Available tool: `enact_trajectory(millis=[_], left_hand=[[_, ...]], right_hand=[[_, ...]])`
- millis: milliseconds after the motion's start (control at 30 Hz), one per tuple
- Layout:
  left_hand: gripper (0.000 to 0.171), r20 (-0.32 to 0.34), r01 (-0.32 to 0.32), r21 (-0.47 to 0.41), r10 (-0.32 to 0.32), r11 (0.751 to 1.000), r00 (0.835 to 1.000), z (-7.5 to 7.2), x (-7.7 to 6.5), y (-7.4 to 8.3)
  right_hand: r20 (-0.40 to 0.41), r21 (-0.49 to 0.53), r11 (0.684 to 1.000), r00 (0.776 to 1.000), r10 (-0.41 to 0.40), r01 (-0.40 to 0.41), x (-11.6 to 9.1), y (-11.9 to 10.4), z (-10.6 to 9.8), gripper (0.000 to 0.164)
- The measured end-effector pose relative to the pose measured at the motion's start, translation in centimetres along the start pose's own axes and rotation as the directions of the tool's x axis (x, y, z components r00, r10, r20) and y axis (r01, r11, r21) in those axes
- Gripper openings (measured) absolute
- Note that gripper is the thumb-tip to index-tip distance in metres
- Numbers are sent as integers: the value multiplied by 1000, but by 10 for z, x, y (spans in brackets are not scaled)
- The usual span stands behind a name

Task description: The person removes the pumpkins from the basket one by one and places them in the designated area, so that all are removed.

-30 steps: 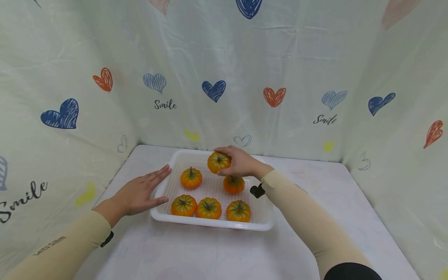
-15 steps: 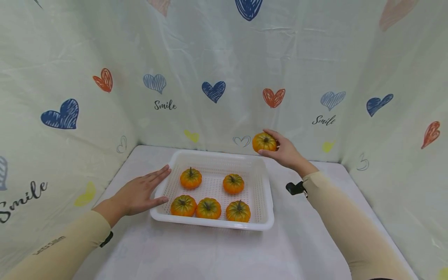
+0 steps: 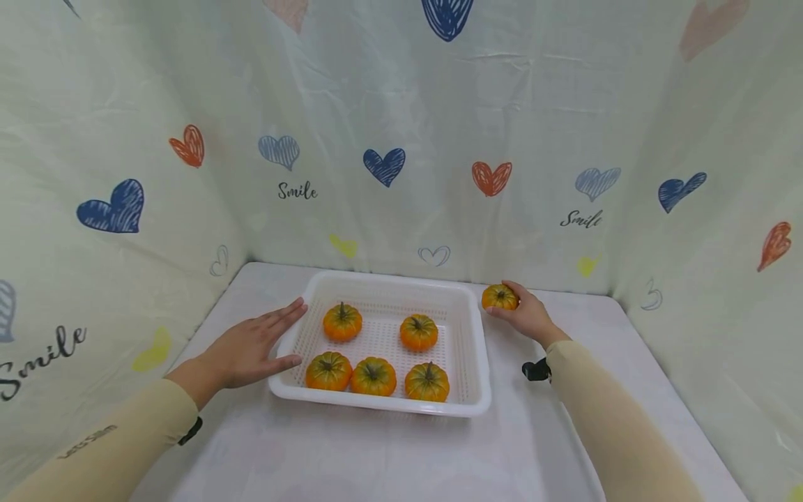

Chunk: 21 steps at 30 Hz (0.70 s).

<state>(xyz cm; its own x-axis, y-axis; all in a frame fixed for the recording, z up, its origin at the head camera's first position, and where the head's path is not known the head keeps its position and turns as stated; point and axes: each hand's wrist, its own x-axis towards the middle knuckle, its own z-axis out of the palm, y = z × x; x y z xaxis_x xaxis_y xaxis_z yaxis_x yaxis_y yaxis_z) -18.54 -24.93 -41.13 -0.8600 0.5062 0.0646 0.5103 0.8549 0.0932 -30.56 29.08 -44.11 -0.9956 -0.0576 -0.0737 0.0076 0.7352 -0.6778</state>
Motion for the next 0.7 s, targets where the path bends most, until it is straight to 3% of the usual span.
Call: enact_trajectory(millis=[233, 433, 700], left_hand=[[86, -2, -4, 0, 4, 1000, 1000, 2, 1, 1], [87, 3, 6, 2, -6, 1000, 1000, 1, 1, 0], [86, -1, 7, 2, -7, 1000, 1000, 1, 1, -1]], right_hand=[[26, -35, 997, 997, 74, -73, 2, 20, 18, 97], [44, -87, 992, 995, 93, -89, 0, 19, 24, 98], [69, -81, 991, 991, 111, -106, -5, 18, 25, 100]])
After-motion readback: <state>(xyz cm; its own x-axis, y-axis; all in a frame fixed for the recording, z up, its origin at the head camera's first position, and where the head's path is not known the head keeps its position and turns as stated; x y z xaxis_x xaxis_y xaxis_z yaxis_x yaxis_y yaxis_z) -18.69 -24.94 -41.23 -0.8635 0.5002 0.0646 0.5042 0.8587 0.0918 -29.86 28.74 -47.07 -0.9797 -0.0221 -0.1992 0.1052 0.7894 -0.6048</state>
